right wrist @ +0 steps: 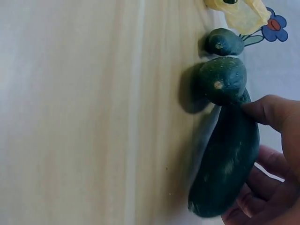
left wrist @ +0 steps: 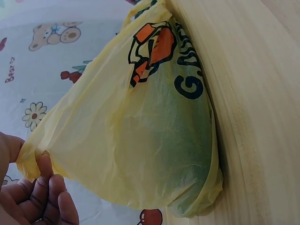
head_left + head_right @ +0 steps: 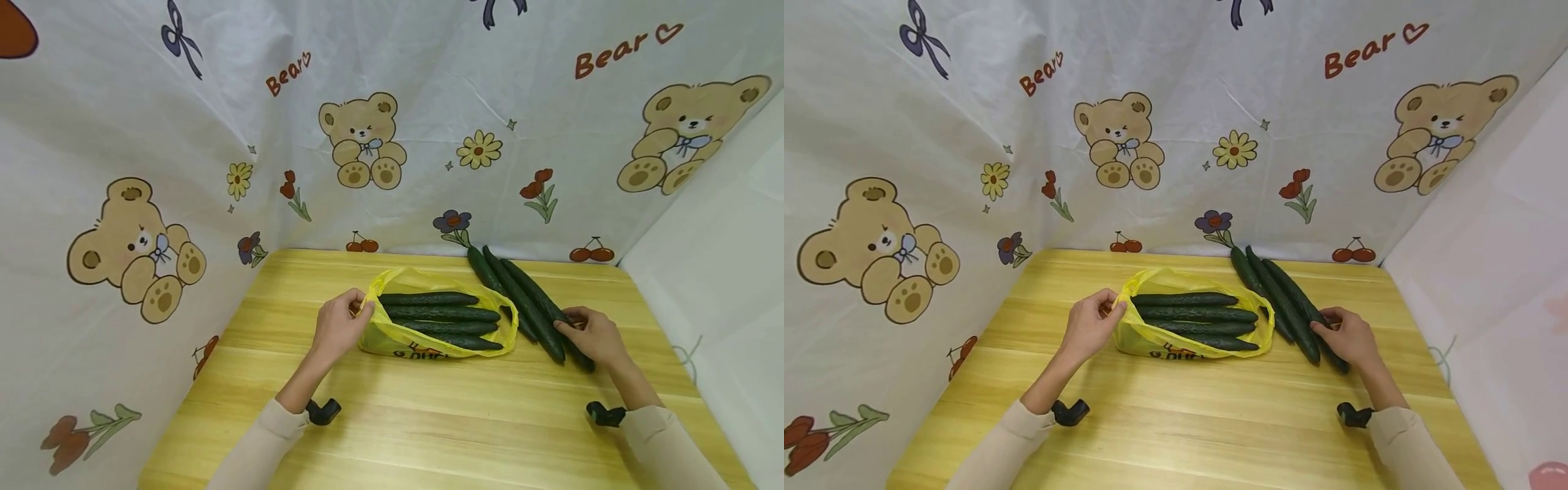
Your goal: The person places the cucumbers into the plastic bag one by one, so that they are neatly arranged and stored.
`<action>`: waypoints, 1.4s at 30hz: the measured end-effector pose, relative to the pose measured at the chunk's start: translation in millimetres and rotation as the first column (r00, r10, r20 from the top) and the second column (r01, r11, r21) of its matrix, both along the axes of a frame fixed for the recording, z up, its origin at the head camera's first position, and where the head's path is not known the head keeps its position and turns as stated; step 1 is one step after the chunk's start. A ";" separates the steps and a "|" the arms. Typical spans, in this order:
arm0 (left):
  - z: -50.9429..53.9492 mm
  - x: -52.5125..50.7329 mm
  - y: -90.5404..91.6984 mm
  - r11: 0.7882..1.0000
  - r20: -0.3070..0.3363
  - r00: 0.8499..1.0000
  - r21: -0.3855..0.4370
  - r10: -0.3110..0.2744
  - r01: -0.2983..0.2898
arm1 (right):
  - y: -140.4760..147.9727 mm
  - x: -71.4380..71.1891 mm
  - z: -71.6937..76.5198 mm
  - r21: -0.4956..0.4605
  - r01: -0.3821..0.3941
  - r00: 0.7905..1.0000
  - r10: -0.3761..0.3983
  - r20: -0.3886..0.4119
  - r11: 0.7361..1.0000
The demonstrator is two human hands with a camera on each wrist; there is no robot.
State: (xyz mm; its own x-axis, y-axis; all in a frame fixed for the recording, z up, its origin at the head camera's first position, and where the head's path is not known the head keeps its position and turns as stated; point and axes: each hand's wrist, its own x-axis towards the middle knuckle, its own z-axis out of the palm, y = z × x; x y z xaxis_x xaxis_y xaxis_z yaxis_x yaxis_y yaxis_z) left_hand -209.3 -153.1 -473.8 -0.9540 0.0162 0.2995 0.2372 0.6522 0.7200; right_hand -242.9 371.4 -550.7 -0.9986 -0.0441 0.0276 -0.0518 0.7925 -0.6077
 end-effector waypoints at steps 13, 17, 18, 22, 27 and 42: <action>1.3 -0.1 0.9 1.000 -0.012 1.000 0.025 -0.009 0.009 | 2.2 -2.3 11.7 0.003 0.068 0.998 -0.068 -0.007 0.998; 1.1 -0.2 1.6 1.000 -0.017 1.000 0.026 -0.007 0.007 | 3.5 -1.9 13.6 0.004 0.075 0.997 -0.075 -0.014 0.997; 1.0 -0.2 1.7 1.000 -0.016 1.000 0.025 -0.009 0.009 | 4.1 -1.6 14.1 0.007 0.076 0.997 -0.076 -0.018 0.997; 0.2 -0.6 1.5 1.000 -0.007 1.000 0.022 -0.012 0.012 | 6.1 -0.4 16.3 0.008 0.077 0.996 -0.077 -0.038 0.997; 0.0 0.6 -0.3 1.000 0.002 1.000 0.019 -0.003 0.003 | 5.9 0.0 19.7 0.003 0.091 0.994 -0.090 -0.058 0.996; 0.2 -0.1 -1.5 0.999 -0.001 1.000 0.038 -0.004 0.004 | 12.4 4.7 28.3 -0.013 0.104 0.988 -0.105 -0.118 0.994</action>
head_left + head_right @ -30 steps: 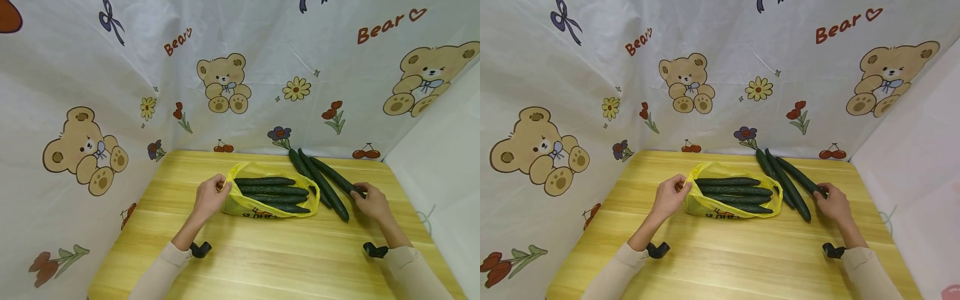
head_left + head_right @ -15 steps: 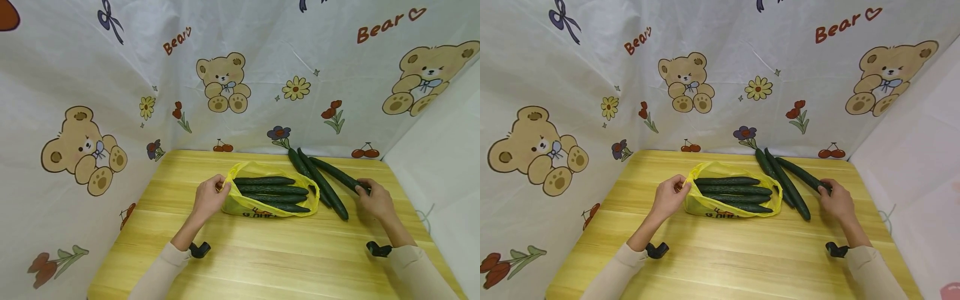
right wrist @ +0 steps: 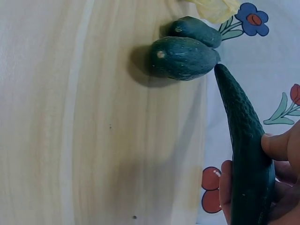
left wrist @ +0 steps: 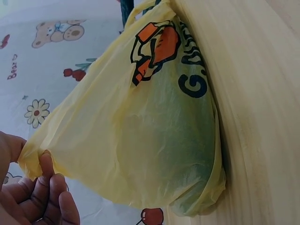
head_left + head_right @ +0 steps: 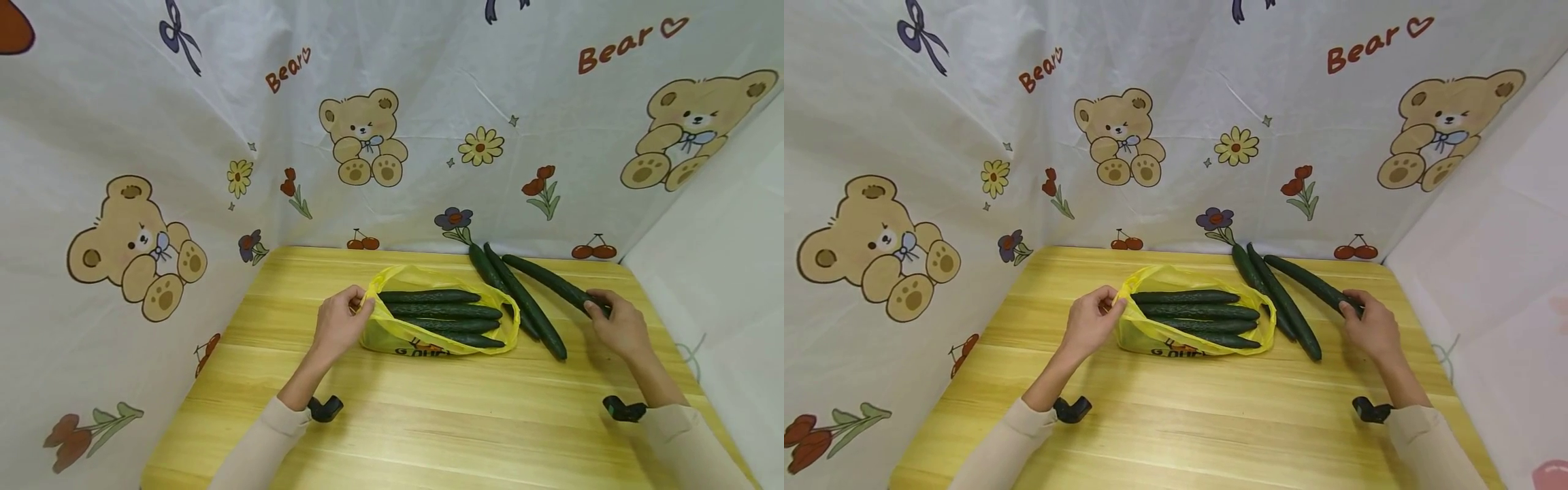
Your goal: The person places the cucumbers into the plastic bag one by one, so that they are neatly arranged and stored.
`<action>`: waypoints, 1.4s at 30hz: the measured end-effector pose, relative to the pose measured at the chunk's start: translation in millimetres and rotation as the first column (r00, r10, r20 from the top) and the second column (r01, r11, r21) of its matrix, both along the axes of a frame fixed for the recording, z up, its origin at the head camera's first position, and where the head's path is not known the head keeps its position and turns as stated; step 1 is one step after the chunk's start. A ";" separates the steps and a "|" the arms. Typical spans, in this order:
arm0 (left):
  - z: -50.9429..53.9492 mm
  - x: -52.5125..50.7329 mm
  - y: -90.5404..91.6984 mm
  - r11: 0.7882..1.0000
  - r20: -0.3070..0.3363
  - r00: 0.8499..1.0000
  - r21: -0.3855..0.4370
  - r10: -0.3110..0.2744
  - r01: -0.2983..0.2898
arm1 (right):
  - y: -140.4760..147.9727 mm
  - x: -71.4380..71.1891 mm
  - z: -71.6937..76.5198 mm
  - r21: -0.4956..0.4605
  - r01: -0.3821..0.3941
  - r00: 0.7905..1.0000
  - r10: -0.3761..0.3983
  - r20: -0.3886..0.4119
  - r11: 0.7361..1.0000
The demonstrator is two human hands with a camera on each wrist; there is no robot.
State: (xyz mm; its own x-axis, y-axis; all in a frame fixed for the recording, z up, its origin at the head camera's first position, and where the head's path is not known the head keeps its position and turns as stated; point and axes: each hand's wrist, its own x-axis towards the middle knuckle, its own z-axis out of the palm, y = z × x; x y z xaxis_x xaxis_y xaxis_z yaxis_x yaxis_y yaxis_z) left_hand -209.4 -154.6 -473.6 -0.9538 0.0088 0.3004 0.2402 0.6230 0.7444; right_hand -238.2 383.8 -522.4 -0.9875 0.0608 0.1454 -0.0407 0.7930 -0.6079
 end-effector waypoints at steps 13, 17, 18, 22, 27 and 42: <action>-3.8 -2.8 -1.9 1.000 -0.011 1.000 0.001 0.008 -0.008 | -2.1 7.9 16.0 -0.012 -0.063 0.998 0.063 -0.012 0.998; -3.3 -2.6 -2.1 1.000 -0.010 1.000 0.004 0.010 -0.010 | -2.2 8.9 16.6 -0.011 -0.103 0.993 0.102 -0.058 0.995; -3.0 -2.7 -2.1 1.000 -0.012 1.000 0.005 0.009 -0.009 | -2.2 9.0 16.8 -0.011 -0.114 0.991 0.113 -0.069 0.993; -2.4 -3.3 -1.6 1.000 -0.020 1.000 0.005 0.006 -0.006 | -3.6 9.8 18.1 -0.031 -0.158 0.983 0.154 -0.098 0.987; -3.7 -2.3 -1.7 1.000 -0.010 1.000 0.006 0.006 -0.006 | -7.0 12.3 19.7 -0.089 -0.215 0.973 0.206 -0.101 0.972; -3.1 -0.5 -0.5 1.000 -0.003 1.000 0.009 0.000 0.000 | -35.4 20.2 35.1 -0.160 -0.383 0.919 0.358 -0.165 0.910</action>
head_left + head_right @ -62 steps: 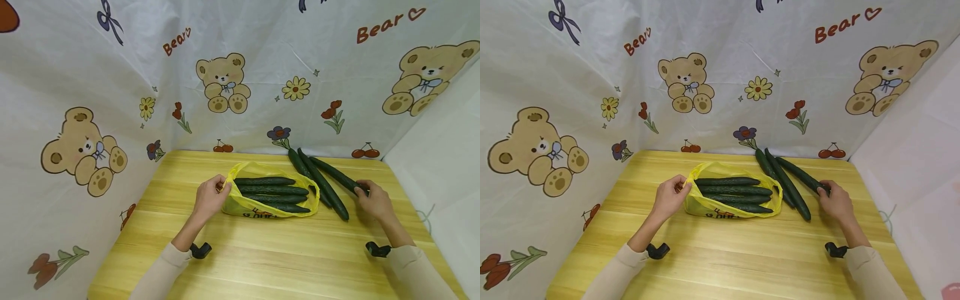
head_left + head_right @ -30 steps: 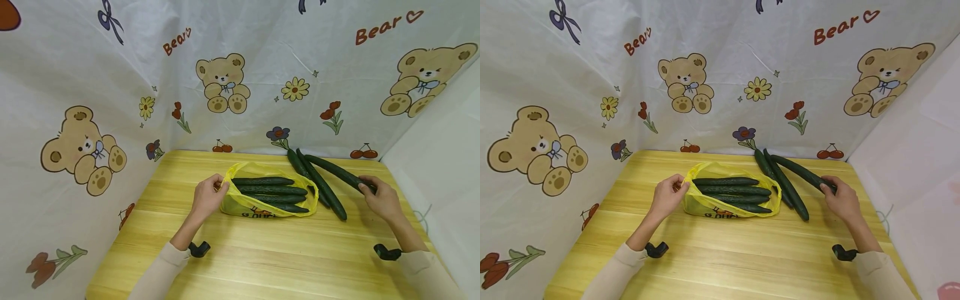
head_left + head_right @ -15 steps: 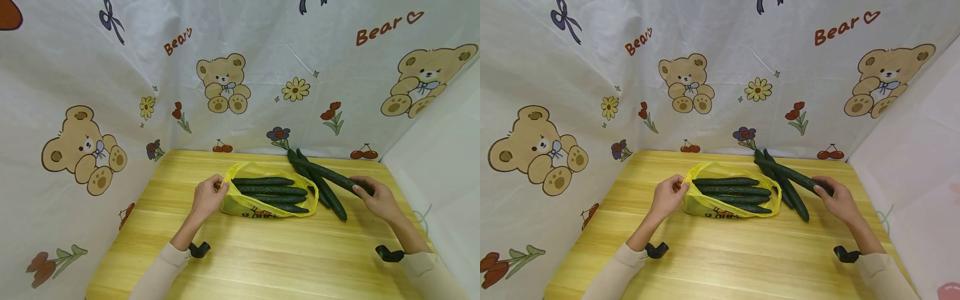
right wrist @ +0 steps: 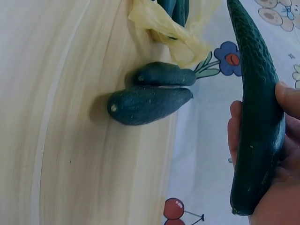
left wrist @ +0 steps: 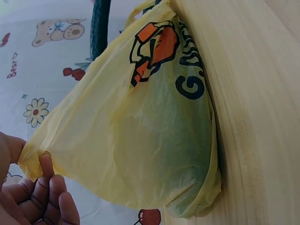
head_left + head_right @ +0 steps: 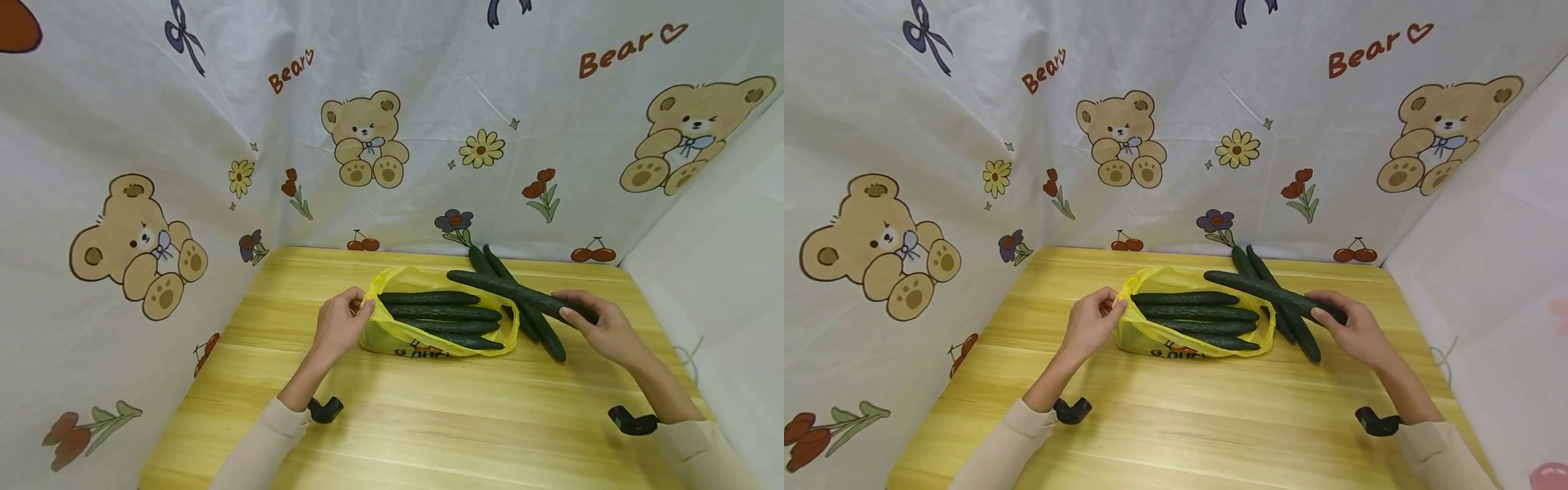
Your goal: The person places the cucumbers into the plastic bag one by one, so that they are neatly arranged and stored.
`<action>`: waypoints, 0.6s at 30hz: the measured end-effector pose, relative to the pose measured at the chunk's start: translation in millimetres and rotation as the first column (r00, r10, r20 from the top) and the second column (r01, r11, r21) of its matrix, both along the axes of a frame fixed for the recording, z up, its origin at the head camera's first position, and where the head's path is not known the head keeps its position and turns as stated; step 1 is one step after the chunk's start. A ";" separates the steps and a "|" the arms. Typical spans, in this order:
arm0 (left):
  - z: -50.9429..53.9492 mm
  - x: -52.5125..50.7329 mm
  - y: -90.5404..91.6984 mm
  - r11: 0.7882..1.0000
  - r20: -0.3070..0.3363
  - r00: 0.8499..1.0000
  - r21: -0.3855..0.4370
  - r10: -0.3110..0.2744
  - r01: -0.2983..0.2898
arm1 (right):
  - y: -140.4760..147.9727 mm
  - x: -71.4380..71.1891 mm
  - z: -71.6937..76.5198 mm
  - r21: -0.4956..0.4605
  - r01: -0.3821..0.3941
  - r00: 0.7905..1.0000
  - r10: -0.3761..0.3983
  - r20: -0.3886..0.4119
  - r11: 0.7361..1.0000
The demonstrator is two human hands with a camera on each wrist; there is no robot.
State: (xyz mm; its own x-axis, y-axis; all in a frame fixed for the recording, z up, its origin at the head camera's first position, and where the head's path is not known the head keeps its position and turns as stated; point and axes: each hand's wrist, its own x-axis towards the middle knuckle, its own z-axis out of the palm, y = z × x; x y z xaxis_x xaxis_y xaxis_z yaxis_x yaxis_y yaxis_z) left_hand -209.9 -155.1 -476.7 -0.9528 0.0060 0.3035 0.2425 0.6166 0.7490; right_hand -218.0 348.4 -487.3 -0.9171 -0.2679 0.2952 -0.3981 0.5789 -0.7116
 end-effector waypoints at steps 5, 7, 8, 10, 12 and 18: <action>-0.4 1.9 0.1 1.000 -0.008 1.000 -0.015 0.007 -0.007 | -9.5 -2.8 1.1 0.002 -0.040 0.999 0.040 0.024 0.999; -0.6 2.9 -0.1 1.000 -0.010 1.000 -0.019 0.013 -0.013 | -13.4 -5.3 1.9 0.007 -0.055 0.998 0.055 0.033 0.998; -0.7 3.2 -0.2 1.000 -0.010 1.000 -0.021 0.015 -0.015 | -15.2 -6.4 2.2 0.010 -0.061 0.998 0.060 0.035 0.998; -0.6 3.4 0.0 1.000 -0.005 1.000 -0.012 0.016 -0.016 | -18.8 -8.8 2.6 0.024 -0.067 0.997 0.066 0.029 0.997; -0.3 3.5 0.4 1.000 0.000 1.000 -0.008 0.019 -0.019 | -21.5 -11.0 2.6 0.037 -0.070 0.997 0.069 0.023 0.997; 1.0 4.1 1.0 1.000 0.003 1.000 -0.009 0.011 -0.011 | -30.9 -16.2 4.5 0.066 -0.086 0.996 0.085 0.026 0.994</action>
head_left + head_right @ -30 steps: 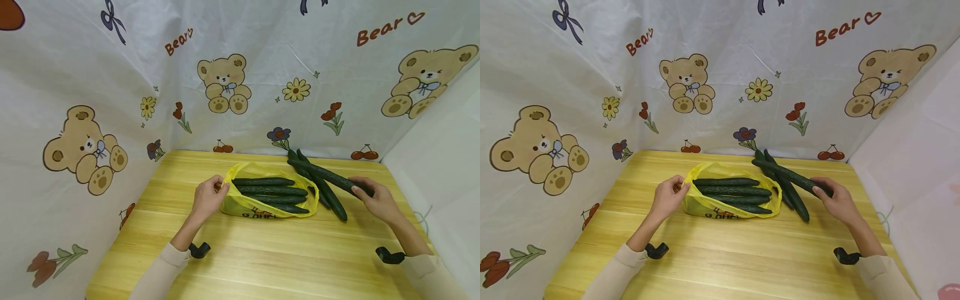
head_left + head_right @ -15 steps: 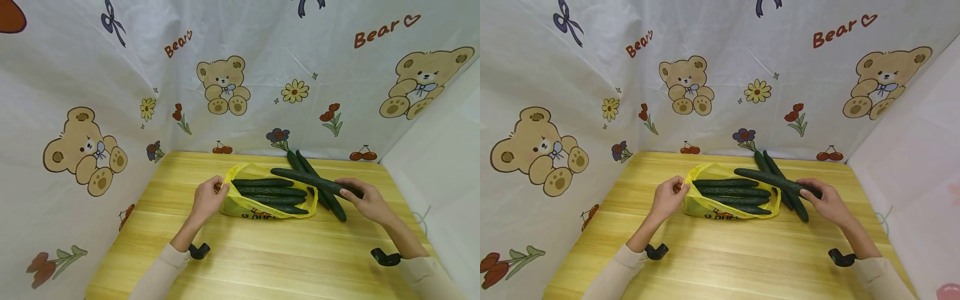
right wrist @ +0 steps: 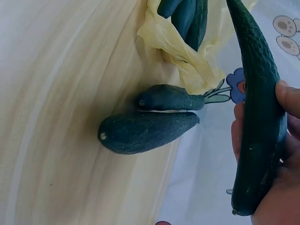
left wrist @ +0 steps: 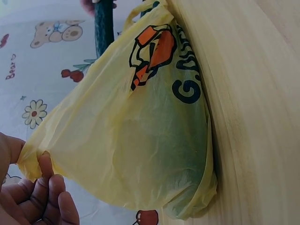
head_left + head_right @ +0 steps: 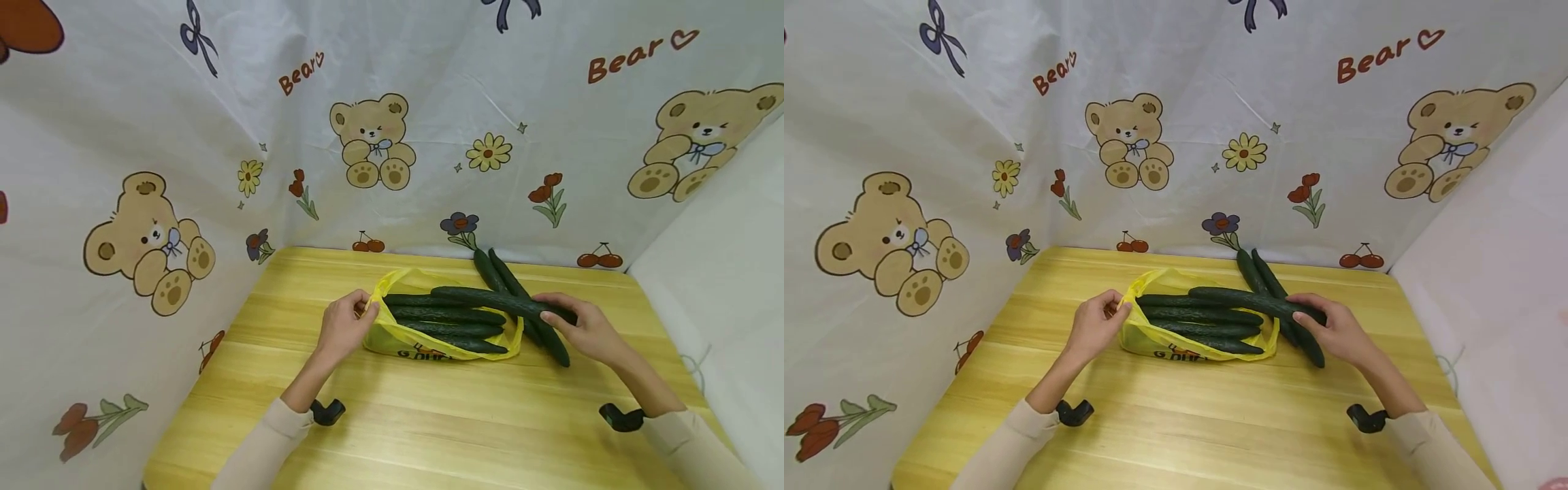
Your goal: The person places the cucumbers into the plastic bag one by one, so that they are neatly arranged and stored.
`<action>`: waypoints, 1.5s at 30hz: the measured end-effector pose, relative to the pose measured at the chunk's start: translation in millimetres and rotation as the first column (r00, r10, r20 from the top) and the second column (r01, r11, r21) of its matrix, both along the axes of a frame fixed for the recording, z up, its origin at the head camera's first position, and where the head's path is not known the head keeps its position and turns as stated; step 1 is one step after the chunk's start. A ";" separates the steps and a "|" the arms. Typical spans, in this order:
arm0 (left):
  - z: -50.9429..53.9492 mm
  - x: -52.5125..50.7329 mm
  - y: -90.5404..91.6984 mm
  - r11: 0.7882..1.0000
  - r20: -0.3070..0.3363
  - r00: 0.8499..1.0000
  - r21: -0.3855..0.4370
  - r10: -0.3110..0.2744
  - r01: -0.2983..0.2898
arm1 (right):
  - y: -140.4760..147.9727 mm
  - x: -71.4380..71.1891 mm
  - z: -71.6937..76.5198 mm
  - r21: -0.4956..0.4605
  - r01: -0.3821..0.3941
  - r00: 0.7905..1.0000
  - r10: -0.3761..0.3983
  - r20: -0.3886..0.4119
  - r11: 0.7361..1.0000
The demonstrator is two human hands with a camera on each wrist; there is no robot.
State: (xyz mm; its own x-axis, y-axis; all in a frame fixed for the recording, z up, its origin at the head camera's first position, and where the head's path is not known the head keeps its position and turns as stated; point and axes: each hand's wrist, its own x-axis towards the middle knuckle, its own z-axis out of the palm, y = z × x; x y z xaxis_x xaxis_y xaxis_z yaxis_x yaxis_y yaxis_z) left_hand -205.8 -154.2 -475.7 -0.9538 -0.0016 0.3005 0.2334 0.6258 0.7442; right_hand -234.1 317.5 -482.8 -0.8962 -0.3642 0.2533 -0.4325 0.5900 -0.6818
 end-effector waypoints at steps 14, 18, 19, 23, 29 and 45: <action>0.3 -0.1 2.9 1.000 0.015 1.000 0.003 -0.007 0.007 | -32.3 -12.3 -3.9 0.088 -0.037 0.998 0.031 0.059 0.995; -1.2 -0.2 3.3 1.000 0.014 1.000 0.006 -0.007 0.007 | -44.4 -17.6 -8.4 0.059 -0.069 0.994 0.064 0.085 0.996; -1.6 -0.2 3.1 1.000 0.016 1.000 0.007 -0.006 0.006 | -47.4 -19.0 -9.2 0.057 -0.077 0.994 0.072 0.083 0.995; -3.7 0.1 2.5 1.000 0.023 1.000 0.000 0.000 0.000 | -57.7 -24.0 -11.7 0.050 -0.095 0.991 0.089 0.100 0.994; -4.7 0.9 2.3 1.000 0.024 1.000 -0.004 0.001 -0.001 | -73.3 -32.0 -11.0 0.060 -0.110 0.988 0.103 0.118 0.992; -7.1 -0.8 4.2 1.000 0.022 1.000 0.003 -0.011 0.011 | -120.1 -48.6 -19.7 0.076 -0.161 0.986 0.157 0.057 0.984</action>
State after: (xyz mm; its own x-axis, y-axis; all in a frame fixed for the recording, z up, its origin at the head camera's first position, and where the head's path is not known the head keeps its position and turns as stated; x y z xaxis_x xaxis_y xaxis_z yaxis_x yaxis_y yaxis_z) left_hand -206.6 -150.0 -482.8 -0.9601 0.0078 0.2797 0.2239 0.6210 0.7512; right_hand -282.7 197.4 -502.5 -0.8359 -0.5205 0.1739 -0.4917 0.5696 -0.6586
